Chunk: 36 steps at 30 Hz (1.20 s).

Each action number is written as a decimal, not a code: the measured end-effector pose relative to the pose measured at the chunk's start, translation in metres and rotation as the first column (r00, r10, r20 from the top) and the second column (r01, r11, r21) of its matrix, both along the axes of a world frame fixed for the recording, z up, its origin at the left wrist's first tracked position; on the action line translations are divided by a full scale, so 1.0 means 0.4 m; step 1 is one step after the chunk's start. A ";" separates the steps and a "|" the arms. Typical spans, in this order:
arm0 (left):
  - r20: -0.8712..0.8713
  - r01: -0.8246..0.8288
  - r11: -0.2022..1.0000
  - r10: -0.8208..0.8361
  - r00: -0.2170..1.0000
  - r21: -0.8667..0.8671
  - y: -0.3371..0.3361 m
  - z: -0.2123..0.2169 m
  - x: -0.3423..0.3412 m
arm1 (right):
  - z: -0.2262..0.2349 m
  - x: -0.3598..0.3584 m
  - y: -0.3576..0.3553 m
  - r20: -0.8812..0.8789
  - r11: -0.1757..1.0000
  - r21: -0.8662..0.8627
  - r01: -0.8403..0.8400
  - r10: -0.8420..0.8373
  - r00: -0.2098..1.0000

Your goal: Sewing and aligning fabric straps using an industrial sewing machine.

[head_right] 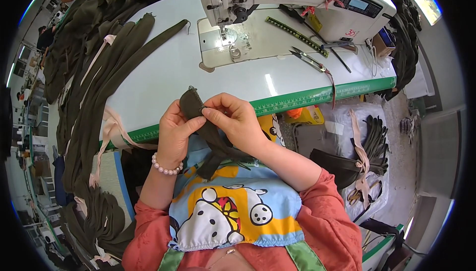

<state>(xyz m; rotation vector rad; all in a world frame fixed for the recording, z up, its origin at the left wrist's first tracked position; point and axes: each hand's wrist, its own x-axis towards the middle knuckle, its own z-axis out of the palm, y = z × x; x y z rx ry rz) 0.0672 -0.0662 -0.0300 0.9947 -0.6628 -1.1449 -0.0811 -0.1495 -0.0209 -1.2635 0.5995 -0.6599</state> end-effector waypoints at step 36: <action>0.068 0.108 0.981 -0.120 0.990 0.162 -0.032 -0.004 -0.031 | -0.042 -0.048 -0.099 0.016 0.982 -0.138 0.130 -0.130 0.991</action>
